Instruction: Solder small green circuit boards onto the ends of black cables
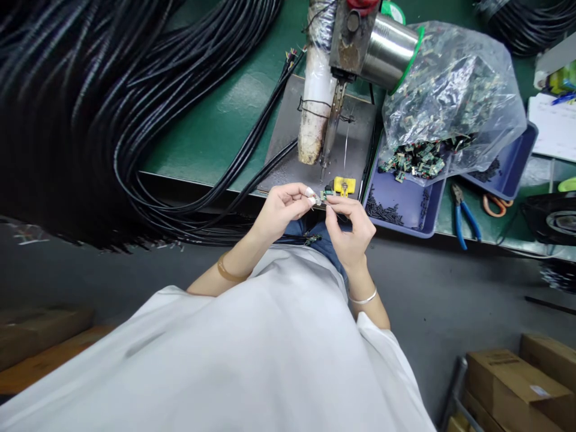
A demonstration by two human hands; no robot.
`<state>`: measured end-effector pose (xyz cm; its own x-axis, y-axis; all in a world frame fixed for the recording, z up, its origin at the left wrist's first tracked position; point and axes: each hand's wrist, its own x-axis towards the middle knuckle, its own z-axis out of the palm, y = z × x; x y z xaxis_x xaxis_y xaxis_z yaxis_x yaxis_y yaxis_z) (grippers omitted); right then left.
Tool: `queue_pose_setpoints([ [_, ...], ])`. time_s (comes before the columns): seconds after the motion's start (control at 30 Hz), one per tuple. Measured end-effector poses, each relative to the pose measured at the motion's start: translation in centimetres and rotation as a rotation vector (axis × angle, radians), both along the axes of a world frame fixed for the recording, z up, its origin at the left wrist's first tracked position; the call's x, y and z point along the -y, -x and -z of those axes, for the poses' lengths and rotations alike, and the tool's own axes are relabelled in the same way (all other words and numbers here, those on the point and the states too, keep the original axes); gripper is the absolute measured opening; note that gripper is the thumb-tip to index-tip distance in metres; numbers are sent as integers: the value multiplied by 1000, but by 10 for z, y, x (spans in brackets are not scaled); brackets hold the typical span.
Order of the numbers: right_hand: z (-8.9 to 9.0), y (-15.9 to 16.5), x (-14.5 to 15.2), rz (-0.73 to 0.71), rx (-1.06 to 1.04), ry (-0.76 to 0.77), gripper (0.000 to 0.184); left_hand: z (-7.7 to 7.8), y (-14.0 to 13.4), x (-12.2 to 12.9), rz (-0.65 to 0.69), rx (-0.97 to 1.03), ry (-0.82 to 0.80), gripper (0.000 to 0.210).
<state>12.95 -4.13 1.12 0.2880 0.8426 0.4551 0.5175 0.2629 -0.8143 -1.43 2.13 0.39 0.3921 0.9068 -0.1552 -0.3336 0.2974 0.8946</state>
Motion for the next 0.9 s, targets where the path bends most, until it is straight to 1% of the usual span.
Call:
queue_pose_setpoints([
  [0.23, 3, -3, -8, -27, 191, -135, 12, -2, -1, -5, 9, -44, -38, 22],
  [0.43, 4, -4, -14, -33, 326, -199, 15, -5, -3, -10, -15, -105, -99, 19],
  [0.53, 6, -4, -17, -22, 345, -223, 15, -5, -5, -12, -26, -85, -109, 17],
  [0.73, 6, -1, -20, 54, 326, -207, 14, -8, -10, -15, -43, -64, -98, 17],
  [0.9, 3, -3, -23, 8, 298, -194, 16, -8, -9, -14, -39, -86, -102, 18],
])
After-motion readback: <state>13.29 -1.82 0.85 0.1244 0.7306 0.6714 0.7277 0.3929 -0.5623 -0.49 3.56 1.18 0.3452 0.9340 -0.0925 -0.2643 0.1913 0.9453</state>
